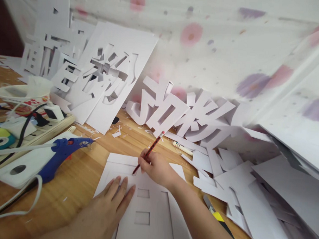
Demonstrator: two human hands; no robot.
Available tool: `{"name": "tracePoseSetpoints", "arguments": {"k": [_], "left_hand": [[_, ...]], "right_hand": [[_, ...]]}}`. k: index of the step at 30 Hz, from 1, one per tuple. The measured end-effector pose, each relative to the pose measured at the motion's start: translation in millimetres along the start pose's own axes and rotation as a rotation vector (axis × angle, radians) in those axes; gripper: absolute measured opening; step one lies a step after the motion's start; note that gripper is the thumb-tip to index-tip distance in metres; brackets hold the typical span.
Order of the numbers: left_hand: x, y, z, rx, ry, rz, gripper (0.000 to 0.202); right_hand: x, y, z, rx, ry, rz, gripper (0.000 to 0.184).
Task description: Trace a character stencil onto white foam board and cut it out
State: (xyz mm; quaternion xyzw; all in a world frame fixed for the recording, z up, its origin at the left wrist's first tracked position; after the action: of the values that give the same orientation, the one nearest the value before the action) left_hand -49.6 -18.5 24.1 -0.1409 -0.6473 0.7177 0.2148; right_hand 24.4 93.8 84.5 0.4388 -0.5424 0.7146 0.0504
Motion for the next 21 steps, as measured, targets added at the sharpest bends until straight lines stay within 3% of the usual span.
{"name": "tracePoseSetpoints", "arguments": {"k": [3, 10, 15, 21], "left_hand": [[1, 1.5, -1, -0.03, -0.017, 0.016, 0.066], [2, -4.8, -1, 0.159, 0.01, 0.049, 0.081], [1, -1.9, 1, 0.121, 0.003, 0.058, 0.102], [1, -4.1, 2, 0.122, -0.028, 0.145, 0.104]], "right_hand": [[11, -9, 2, 0.025, 0.005, 0.142, 0.022], [37, 2, -5, 0.032, -0.053, 0.394, 0.019], [33, 14, -5, -0.025, -0.033, 0.444, 0.011], [27, 15, 2, -0.089, -0.021, 0.416, 0.016]]}}
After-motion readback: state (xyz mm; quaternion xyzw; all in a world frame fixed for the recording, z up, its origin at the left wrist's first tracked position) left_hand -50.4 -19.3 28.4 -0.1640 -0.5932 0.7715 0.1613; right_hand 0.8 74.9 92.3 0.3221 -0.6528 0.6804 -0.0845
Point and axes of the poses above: each hand's wrist, its own z-axis away from the middle knuckle, its own y-axis out of the palm, x = y × z, the point moved 6 cm from there along -z, towards the middle knuckle, and after that the axes turned 1 degree about -x, right-handed, at the moved point
